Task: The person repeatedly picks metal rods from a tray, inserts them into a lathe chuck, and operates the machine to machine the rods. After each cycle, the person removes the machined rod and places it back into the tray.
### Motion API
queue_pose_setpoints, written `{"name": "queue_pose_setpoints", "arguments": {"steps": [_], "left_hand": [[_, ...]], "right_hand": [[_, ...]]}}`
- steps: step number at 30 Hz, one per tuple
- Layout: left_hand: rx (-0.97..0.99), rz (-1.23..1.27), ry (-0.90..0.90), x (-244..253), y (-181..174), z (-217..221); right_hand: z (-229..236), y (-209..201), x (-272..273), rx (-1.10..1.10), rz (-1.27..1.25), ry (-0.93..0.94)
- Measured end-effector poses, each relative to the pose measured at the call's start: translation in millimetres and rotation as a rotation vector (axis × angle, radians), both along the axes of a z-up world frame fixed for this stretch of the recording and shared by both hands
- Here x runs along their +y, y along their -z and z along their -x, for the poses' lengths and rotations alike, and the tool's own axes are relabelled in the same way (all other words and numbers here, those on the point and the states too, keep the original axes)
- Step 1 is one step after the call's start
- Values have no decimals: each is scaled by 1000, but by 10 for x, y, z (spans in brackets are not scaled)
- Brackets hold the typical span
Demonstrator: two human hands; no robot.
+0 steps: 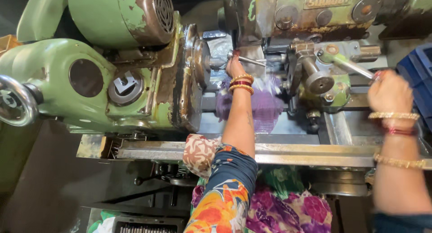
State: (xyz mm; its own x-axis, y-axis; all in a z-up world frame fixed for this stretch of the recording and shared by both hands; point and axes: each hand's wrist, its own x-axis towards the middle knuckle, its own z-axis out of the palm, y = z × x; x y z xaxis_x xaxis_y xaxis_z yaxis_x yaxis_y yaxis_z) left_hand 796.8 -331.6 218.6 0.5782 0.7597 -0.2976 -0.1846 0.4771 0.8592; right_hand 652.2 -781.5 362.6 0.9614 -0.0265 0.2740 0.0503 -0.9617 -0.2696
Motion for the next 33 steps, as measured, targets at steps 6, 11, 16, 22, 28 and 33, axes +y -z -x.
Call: {"name": "queue_pose_setpoints", "arguments": {"steps": [6,11,16,22,28,33], "left_hand": [[406,-137,52,-118,-121,267],[305,135,46,-207,-324,466],[247,114,108,-86,-374,562],[53,307,150,29,-82,360],[51,475,110,67,165,80],[-39,619,119,127,157,42]], "right_hand": [[-321,231,-312,-111,27,-94],[-823,562,-627,-149,-201,-198],[-866,758,-767,-282,-42,-221],[-899,845,-771,-215,-121,-189],[-903,387,-614,40,-213,-164],[-207,3,-132,-10,-61,-17]]}}
